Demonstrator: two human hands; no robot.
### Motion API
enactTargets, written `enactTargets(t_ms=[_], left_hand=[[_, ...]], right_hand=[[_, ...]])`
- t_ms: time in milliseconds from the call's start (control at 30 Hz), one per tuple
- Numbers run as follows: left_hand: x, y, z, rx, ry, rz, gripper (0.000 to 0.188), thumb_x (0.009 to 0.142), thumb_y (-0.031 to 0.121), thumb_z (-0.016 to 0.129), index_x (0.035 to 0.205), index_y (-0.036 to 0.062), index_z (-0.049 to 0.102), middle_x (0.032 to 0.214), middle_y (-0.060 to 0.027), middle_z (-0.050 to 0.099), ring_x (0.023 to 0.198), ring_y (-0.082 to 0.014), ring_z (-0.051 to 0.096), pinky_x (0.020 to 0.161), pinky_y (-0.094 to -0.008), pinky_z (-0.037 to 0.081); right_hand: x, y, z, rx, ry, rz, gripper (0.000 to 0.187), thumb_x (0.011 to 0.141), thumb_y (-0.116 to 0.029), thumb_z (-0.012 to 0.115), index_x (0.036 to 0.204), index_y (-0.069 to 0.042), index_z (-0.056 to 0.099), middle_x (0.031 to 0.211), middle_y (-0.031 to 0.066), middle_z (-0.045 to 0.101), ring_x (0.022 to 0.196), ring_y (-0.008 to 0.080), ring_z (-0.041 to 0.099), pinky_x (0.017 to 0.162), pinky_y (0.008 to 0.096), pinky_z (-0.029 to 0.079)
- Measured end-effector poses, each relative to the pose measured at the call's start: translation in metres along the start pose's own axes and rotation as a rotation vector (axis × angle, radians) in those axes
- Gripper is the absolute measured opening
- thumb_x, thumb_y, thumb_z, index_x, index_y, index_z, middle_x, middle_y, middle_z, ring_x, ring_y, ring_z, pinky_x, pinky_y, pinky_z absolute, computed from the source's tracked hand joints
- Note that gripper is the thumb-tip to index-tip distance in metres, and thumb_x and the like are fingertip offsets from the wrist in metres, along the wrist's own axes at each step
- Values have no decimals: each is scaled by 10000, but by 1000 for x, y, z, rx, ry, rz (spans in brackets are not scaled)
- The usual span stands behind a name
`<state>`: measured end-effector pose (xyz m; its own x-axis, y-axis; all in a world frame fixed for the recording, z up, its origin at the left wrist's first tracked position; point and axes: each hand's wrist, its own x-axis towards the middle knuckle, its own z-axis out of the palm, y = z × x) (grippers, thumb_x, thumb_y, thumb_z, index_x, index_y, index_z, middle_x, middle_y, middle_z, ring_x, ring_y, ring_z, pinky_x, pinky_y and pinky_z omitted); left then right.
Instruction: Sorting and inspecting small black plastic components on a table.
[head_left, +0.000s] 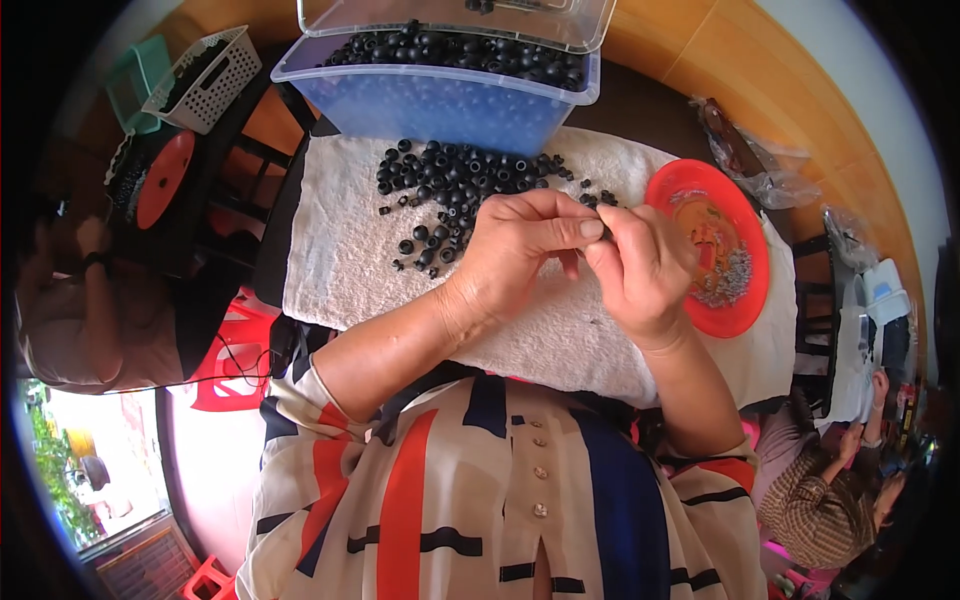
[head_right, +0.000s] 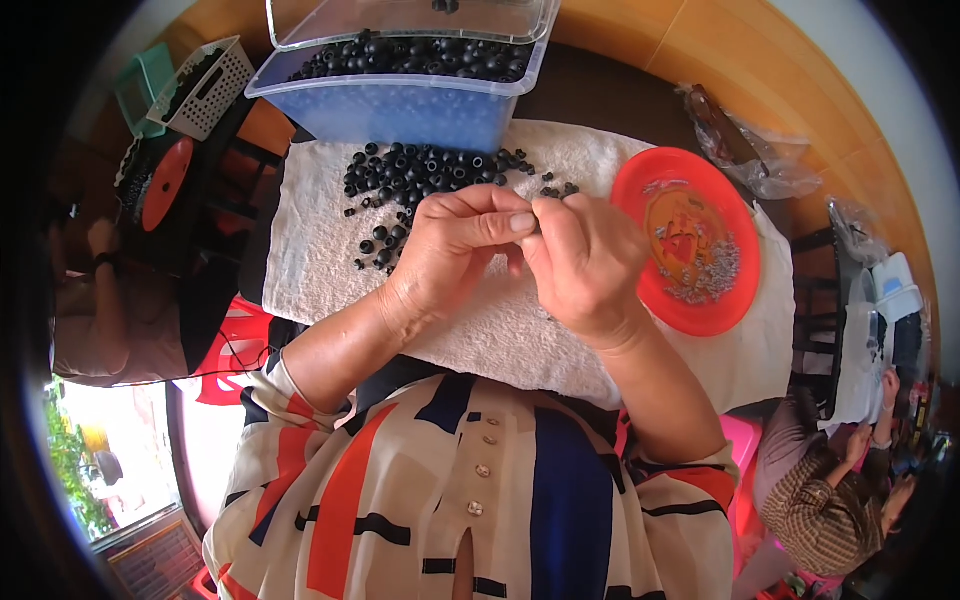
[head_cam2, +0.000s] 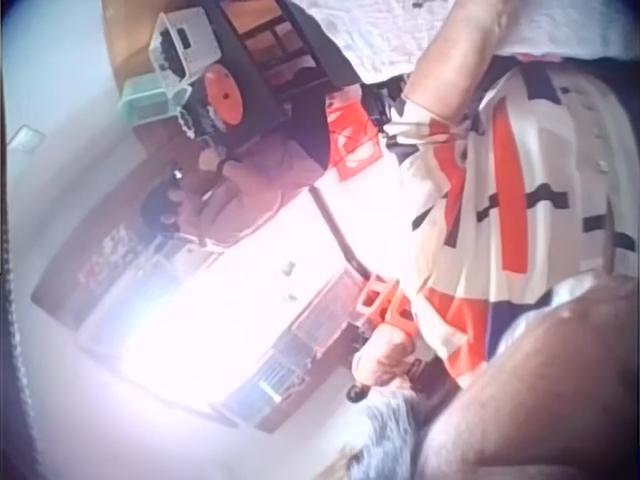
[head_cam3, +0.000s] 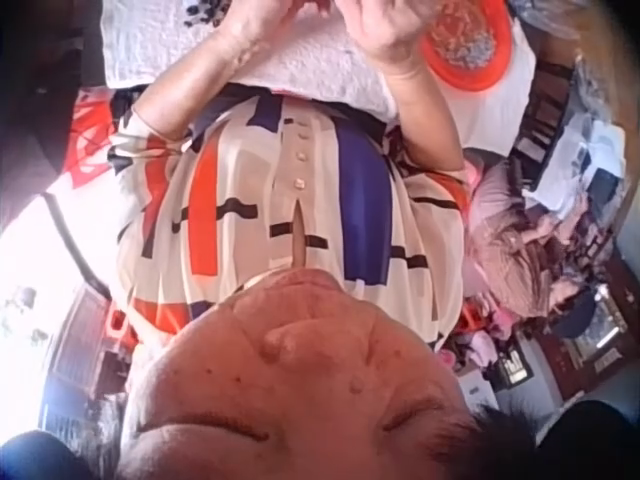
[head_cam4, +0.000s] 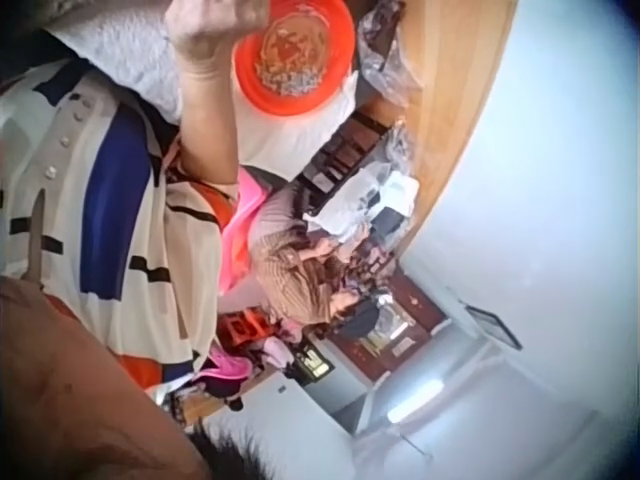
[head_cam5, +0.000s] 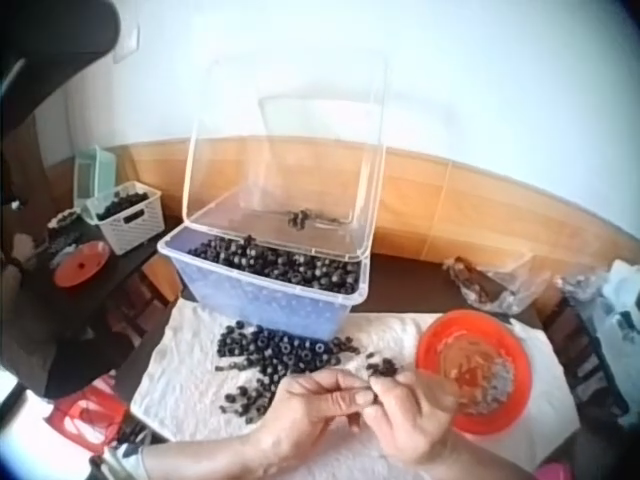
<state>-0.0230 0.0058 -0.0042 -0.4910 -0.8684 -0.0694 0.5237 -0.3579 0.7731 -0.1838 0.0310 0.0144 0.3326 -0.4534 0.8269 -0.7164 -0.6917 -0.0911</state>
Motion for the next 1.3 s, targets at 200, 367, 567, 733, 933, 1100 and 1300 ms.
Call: enactTargets(t_ms=[200, 367, 567, 733, 933, 1100, 1300], left_hand=[[2, -4, -1, 31, 11, 110, 98, 880, 72, 683, 892, -25, 675, 811, -82, 675, 689, -137, 609, 632, -259, 505], [2, -4, -2, 91, -7, 139, 104, 880, 82, 687, 895, -21, 674, 810, -69, 676, 690, -128, 600, 637, -255, 493], [-1, 3, 3, 28, 12, 52, 195, 930, 177, 644, 890, -11, 679, 833, -62, 673, 719, -123, 593, 632, -257, 472], [-3, 4, 2, 77, 0, 0, 259, 965, 210, 577, 937, -31, 670, 879, -88, 664, 760, -149, 604, 640, -296, 486], [-4, 3, 1, 54, -8, -28, 234, 952, 182, 590, 944, -38, 669, 863, -93, 659, 758, -148, 601, 648, -297, 486], [-5, 2, 4, 47, -2, -17, 168, 896, 118, 648, 916, -42, 693, 821, -82, 666, 708, -133, 602, 626, -265, 485], [-3, 0, 1, 105, -52, 29, 120, 858, 65, 657, 905, -40, 693, 828, -85, 679, 711, -131, 612, 632, -268, 489]], right_hand=[[-2, 0, 8, 57, 4, 105, 260, 714, -27, 690, 963, -18, 615, 740, 94, 557, 628, 270, 572, 541, 377, 457], [-1, 0, 9, 33, 27, 105, 264, 708, -22, 703, 956, -23, 613, 754, 99, 563, 640, 278, 574, 550, 383, 461], [-2, 2, -3, 28, -11, 74, 233, 758, -7, 688, 975, 16, 608, 782, 119, 587, 639, 277, 584, 569, 373, 468], [-1, 3, -6, 16, -43, 49, 217, 759, -23, 701, 948, 27, 608, 763, 129, 582, 636, 290, 581, 566, 384, 464], [-2, 5, -3, -12, -43, 1, 213, 708, -65, 738, 853, 0, 596, 695, 94, 519, 566, 255, 535, 496, 363, 421], [0, 4, -5, -45, -23, -48, 163, 692, -51, 700, 801, -7, 588, 659, 78, 503, 556, 243, 525, 494, 353, 422], [-2, 4, -5, -65, -13, -61, 154, 697, -53, 693, 803, -8, 590, 670, 80, 511, 559, 238, 527, 496, 347, 423]])
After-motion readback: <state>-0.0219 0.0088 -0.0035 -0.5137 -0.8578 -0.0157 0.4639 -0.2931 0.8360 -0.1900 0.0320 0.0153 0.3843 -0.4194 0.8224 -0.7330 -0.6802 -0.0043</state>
